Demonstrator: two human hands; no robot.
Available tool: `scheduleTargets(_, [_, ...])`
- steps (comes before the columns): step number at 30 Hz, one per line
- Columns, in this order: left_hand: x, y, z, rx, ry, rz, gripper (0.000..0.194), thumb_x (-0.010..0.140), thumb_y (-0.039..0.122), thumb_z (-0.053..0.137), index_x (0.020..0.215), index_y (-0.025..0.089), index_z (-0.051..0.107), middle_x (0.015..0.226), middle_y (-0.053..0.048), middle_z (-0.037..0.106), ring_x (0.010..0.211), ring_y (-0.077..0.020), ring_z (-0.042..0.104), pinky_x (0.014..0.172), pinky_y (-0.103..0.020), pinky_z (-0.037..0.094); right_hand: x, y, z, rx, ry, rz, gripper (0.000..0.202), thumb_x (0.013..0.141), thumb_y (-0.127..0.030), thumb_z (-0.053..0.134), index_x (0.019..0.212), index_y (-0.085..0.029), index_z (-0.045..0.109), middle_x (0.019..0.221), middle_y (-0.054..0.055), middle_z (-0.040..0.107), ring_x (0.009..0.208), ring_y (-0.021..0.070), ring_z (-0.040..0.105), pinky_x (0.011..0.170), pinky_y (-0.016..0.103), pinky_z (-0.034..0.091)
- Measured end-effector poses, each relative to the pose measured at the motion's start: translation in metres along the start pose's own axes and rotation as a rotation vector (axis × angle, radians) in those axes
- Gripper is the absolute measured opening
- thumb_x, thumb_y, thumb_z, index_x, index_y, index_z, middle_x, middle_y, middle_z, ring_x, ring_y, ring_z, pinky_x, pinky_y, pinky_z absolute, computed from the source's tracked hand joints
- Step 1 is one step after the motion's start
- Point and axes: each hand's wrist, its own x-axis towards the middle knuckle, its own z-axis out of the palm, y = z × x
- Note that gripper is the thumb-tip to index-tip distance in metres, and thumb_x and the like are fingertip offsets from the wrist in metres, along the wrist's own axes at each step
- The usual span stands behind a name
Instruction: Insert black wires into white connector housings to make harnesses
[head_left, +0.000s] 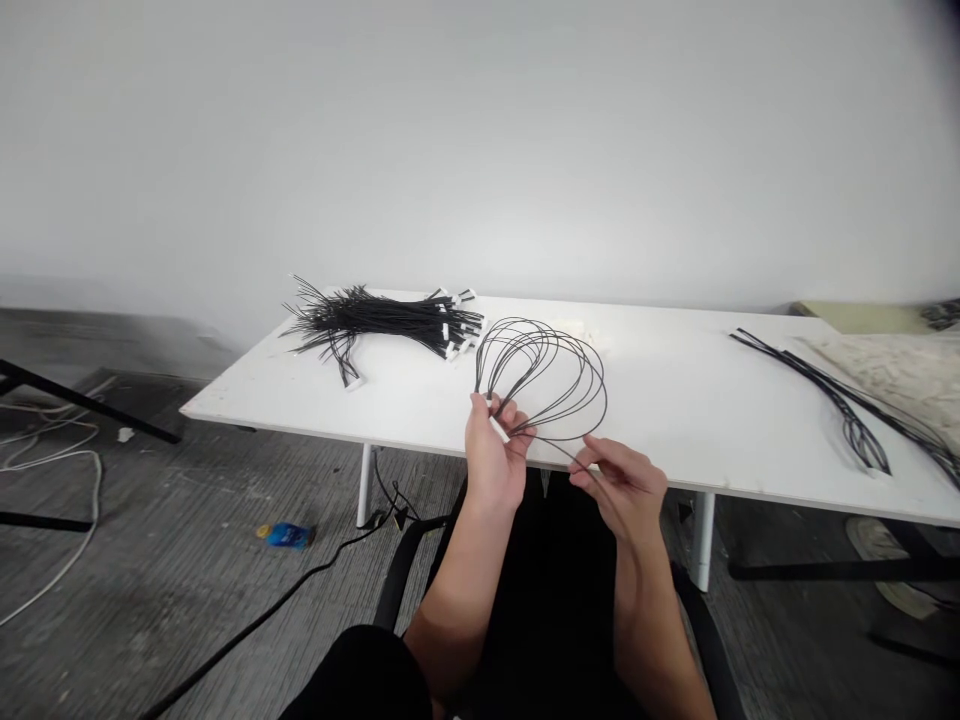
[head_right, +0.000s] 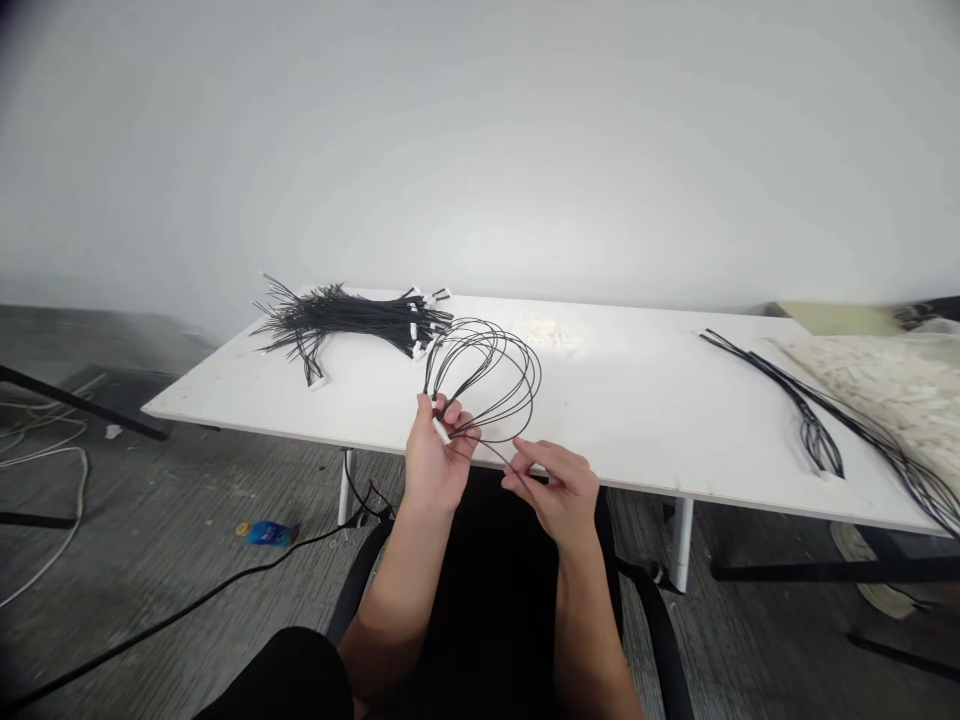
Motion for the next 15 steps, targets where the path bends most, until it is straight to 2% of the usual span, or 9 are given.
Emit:
scheduleTargets(3, [0.002,-0.003,-0.002,0.077,0.013,0.062,0.032,0.09,0.045,0.053,0.076,0.019,0.04,0.064,0.005,0.039,0.052,-0.0067,0.039,0.052,-0.018,0.04,0.002,-0.003,-0.001,0.104,0.242,-0.027,0.014,0.081,-0.017,0.069,0.091,-0.025,0.072,0.067,-0.003,0.064,0.053,0.0107,0.06,0.049,0.025,0.049])
scheduleTargets(7, [0.004,-0.004,-0.004,0.124,0.042,0.164,0.033,0.09,0.047,0.052,0.076,0.02,0.04,0.065,0.005,0.04,0.054,-0.0072,0.041,0.056,-0.02,0.043,0.012,-0.011,-0.021,0.285,0.5,-0.008,0.006,0.088,-0.027,0.063,0.087,-0.028,0.069,0.066,-0.007,0.059,0.047,0.0045,0.052,0.043,0.017,0.043])
scheduleTargets(9, [0.004,-0.004,-0.004,0.151,0.058,0.223,0.033,0.091,0.048,0.05,0.076,0.02,0.041,0.066,0.005,0.041,0.055,-0.0075,0.042,0.057,-0.021,0.044,0.018,-0.018,-0.035,0.37,0.561,0.006,0.008,0.084,-0.035,0.068,0.081,-0.029,0.069,0.064,-0.008,0.055,0.051,0.0023,0.05,0.044,0.013,0.041])
scheduleTargets(12, [0.002,-0.006,-0.003,0.202,0.048,0.287,0.033,0.091,0.048,0.051,0.076,0.02,0.042,0.066,0.005,0.042,0.055,-0.0072,0.042,0.056,-0.019,0.042,0.023,-0.032,-0.052,0.444,0.61,-0.01,0.019,0.07,-0.051,0.077,0.073,-0.033,0.071,0.063,-0.008,0.05,0.057,-0.0003,0.05,0.047,0.006,0.039])
scheduleTargets(15, [0.0,-0.009,-0.003,0.242,-0.017,0.322,0.034,0.089,0.05,0.054,0.076,0.02,0.044,0.065,0.005,0.042,0.054,-0.0071,0.042,0.054,-0.018,0.039,0.022,-0.047,-0.058,0.412,0.616,-0.031,0.022,0.07,-0.053,0.075,0.084,-0.036,0.074,0.057,-0.01,0.045,0.042,-0.0029,0.033,0.036,0.004,0.024])
